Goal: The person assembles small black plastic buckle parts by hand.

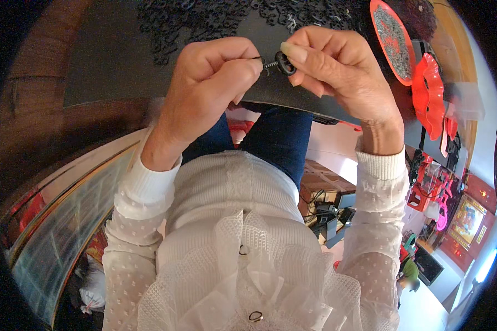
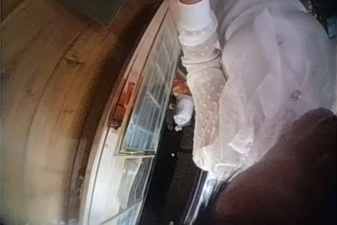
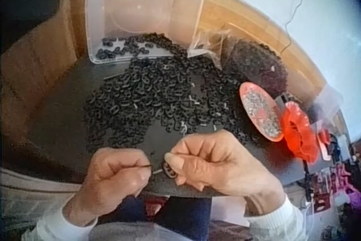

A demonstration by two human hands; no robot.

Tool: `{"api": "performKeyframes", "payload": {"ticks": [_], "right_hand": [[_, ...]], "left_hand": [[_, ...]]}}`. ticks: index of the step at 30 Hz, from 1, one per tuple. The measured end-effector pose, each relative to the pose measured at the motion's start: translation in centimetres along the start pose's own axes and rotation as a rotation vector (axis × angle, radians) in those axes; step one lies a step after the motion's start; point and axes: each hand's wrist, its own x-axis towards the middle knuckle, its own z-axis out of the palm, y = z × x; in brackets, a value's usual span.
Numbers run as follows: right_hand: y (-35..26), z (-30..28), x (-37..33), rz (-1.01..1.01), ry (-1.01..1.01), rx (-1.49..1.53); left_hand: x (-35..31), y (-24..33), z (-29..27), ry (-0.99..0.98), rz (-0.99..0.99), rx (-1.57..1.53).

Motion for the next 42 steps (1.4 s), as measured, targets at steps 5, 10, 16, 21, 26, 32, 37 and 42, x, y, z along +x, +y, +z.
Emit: {"api": "performKeyframes", "payload": {"ticks": [5,10,16,21,26,32,37,42], "right_hand": [[-0.1,0.1,0.1,0.008,0.009,-0.026],[-0.2,0.1,0.2,0.000,0.033,-0.057],[0.0,-0.2,0.4,-0.022,0.019,-0.075],[0.3,-0.6,0.2,-0.025,0.019,-0.096],[0.5,-0.8,0.4,-0.025,0.012,-0.086],[0.4,-0.8,0.3,-0.013,0.014,-0.085],[0.6,-0.4,0.0,0.016,0.103,-0.043],[0.8,-0.2,0.1,-0.012,0.190,-0.003]], "left_hand": [[-0.1,0.1,0.0,-0.001,0.007,0.014],[0.0,-0.1,-0.1,-0.015,-0.019,0.020],[0.0,0.2,0.0,-0.021,-0.058,0.002],[0.2,-0.2,-0.1,-0.039,-0.012,-0.004],[0.1,-0.3,-0.2,-0.037,-0.038,-0.004],[0.0,-0.3,0.0,-0.028,-0.021,-0.043],[0.0,-0.4,0.0,0.007,-0.004,-0.012],[0.0,-0.3,0.0,0.014,-0.032,-0.035]]}}
